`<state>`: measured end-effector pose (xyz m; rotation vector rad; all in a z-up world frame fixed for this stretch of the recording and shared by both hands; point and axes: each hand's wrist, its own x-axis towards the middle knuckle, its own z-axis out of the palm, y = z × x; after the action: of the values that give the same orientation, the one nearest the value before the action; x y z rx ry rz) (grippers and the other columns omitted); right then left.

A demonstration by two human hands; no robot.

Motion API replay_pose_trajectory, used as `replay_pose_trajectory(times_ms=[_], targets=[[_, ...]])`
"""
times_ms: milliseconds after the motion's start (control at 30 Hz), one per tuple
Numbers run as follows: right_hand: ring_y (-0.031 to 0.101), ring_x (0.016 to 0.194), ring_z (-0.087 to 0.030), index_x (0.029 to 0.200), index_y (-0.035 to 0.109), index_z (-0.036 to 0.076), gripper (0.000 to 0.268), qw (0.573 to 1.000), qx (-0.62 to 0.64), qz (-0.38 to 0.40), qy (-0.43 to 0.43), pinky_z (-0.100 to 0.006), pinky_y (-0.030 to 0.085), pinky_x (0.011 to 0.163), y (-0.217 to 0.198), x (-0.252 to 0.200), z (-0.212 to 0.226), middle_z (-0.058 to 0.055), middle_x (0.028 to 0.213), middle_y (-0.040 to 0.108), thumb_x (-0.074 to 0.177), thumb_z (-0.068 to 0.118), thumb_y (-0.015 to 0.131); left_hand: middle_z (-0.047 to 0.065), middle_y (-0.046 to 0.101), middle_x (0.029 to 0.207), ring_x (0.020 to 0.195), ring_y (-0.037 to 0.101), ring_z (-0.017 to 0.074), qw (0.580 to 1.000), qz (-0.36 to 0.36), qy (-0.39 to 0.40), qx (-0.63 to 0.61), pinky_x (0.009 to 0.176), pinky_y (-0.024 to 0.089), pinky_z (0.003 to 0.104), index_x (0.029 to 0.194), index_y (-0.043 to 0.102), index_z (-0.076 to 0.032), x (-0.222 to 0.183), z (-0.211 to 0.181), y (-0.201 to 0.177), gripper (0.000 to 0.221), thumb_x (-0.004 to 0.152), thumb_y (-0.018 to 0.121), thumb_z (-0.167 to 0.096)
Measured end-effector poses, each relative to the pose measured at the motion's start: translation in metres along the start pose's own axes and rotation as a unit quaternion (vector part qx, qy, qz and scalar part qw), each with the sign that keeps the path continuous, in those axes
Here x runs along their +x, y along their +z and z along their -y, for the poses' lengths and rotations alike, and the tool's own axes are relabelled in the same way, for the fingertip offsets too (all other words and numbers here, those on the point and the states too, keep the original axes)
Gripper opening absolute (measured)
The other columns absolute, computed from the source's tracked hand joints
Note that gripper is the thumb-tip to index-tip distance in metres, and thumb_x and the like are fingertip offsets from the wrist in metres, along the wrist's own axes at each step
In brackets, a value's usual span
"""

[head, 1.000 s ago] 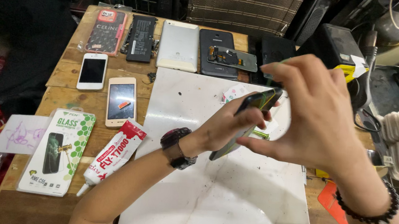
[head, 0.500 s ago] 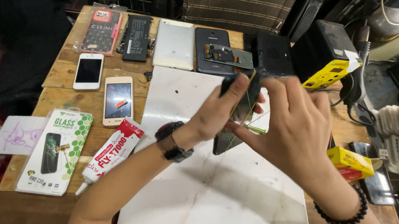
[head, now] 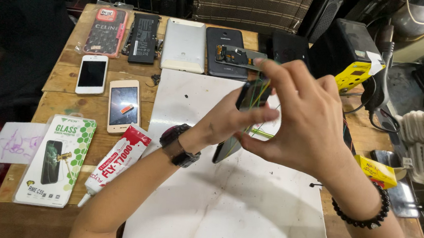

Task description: The person secures a smartphone with multiple rubber bands, then removes them to inspect the device. They proceed to remove the back cover of a second smartphone, extract the SIM card tray, and reassemble the back cover. The workspace contains various phone parts and tools.

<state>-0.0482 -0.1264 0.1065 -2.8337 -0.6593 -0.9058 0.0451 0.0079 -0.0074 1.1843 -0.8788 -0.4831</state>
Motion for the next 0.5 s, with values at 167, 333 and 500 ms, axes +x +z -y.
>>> replay_pose_trajectory(times_ms=[167,333,500], targets=[[0.056,0.075,-0.025,0.138,0.055,0.012,0.098,0.998,0.012,0.054,-0.016,-0.04,0.037,0.07,0.003,0.009,-0.012,-0.007,0.099,0.055,0.05,0.038,0.09,0.008,0.065,0.116,0.104,0.063,0.0151,0.998,0.02,-0.058,0.024,0.087,0.056,0.031,0.137,0.055,0.001,0.0,-0.013,0.0,0.074,0.093,0.063,-0.058],[0.054,0.072,-0.026,0.13,0.058,0.011,0.091,0.999,0.008,0.048,-0.023,-0.04,0.038,0.069,0.007,0.011,-0.015,-0.009,0.098,0.053,0.052,0.044,0.089,0.009,0.068,0.123,0.114,0.065,0.016,0.995,0.033,-0.073,0.052,0.095,0.055,0.033,0.141,0.052,-0.001,0.001,-0.014,-0.004,0.07,0.094,0.064,-0.052],[0.053,0.067,-0.025,0.123,0.06,0.012,0.086,0.998,-0.004,0.062,-0.031,-0.041,0.04,0.068,0.009,0.013,-0.017,-0.009,0.096,0.052,0.049,0.045,0.089,0.01,0.07,0.103,0.093,0.066,0.0184,0.99,-0.001,-0.096,0.106,0.082,0.057,0.034,0.128,0.062,0.002,0.004,-0.004,-0.004,0.059,0.099,0.06,-0.049]])
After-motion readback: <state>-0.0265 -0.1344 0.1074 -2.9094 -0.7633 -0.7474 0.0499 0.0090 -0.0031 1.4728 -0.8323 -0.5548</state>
